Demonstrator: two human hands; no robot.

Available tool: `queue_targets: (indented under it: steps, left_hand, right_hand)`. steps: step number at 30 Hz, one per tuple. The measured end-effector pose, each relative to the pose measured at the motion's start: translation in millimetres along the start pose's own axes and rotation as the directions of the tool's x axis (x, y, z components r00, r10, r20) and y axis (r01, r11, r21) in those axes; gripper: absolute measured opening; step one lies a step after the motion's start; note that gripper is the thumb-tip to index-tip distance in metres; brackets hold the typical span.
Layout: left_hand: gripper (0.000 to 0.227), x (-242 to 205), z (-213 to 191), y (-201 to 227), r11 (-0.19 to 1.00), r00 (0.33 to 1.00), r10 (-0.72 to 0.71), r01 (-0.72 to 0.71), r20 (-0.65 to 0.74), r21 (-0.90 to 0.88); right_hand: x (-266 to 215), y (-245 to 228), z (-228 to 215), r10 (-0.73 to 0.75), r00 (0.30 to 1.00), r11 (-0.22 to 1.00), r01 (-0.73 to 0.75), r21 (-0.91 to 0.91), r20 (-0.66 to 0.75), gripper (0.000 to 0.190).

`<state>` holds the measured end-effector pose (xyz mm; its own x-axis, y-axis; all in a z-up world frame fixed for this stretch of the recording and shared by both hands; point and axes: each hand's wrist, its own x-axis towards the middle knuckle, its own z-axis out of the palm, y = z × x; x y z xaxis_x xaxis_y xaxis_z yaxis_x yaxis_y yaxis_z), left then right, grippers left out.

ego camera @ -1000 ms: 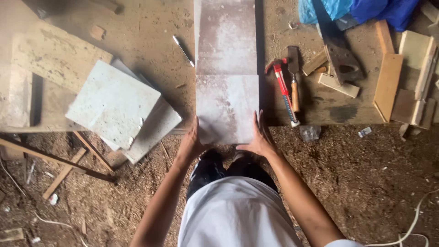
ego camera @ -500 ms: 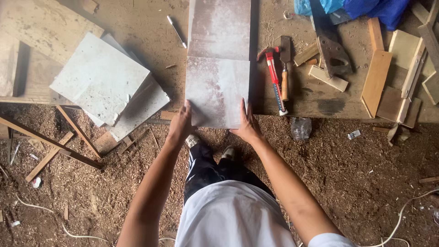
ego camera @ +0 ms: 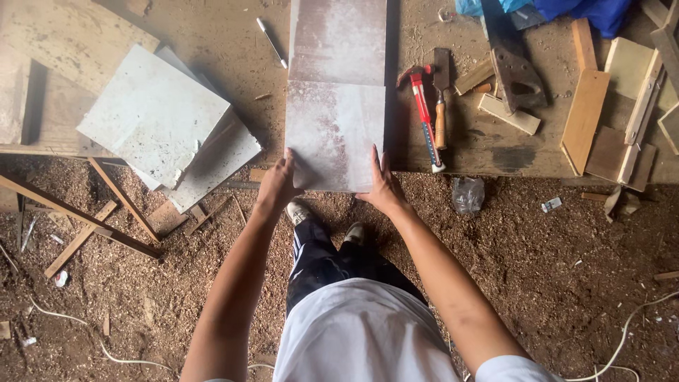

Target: The person marks a line on a large rectangular tile using a smaller tile as a guide and a marker, then uses a hand saw to cut along the marked line. The cut tile is separated and placed aside.

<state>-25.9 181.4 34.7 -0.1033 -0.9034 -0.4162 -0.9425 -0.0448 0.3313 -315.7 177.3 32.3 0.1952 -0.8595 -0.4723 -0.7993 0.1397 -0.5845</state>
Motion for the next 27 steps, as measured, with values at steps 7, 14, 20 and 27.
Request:
queue_targets:
  steps: [7,14,20,27]
  left_hand:
    - [0.114,0.7,-3.6,0.9,1.0,1.0,-0.009,0.009,-0.006,-0.011]
    - [0.119,-6.4,-4.6,-4.5,0.998,0.994,0.054,-0.056,-0.09,-0.019]
    - [0.132,-15.5,7.8,-12.0,0.997,0.984,0.004,0.01,-0.179,0.074]
    - [0.045,-24.1,19.4,-32.4,0.974,0.991,-0.118,0.128,-0.061,0.189]
  right_hand:
    - [-1.0,-9.1,-5.7,0.075,0.995,0.997,-0.073,-0.041,0.059,0.147]
    - [-4.5,6.4,-20.7,-0.016,0.991,0.998,0.024,-0.062,0.132,0.15]
    - [-2.0,35.6,15.0,-0.067,0.991,0.91,0.012,-0.415,-0.119,0.102]
    - [-3.5,52.4,20.9,0.072,0.997,0.972,-0.07,-0.223,0.002,0.041]
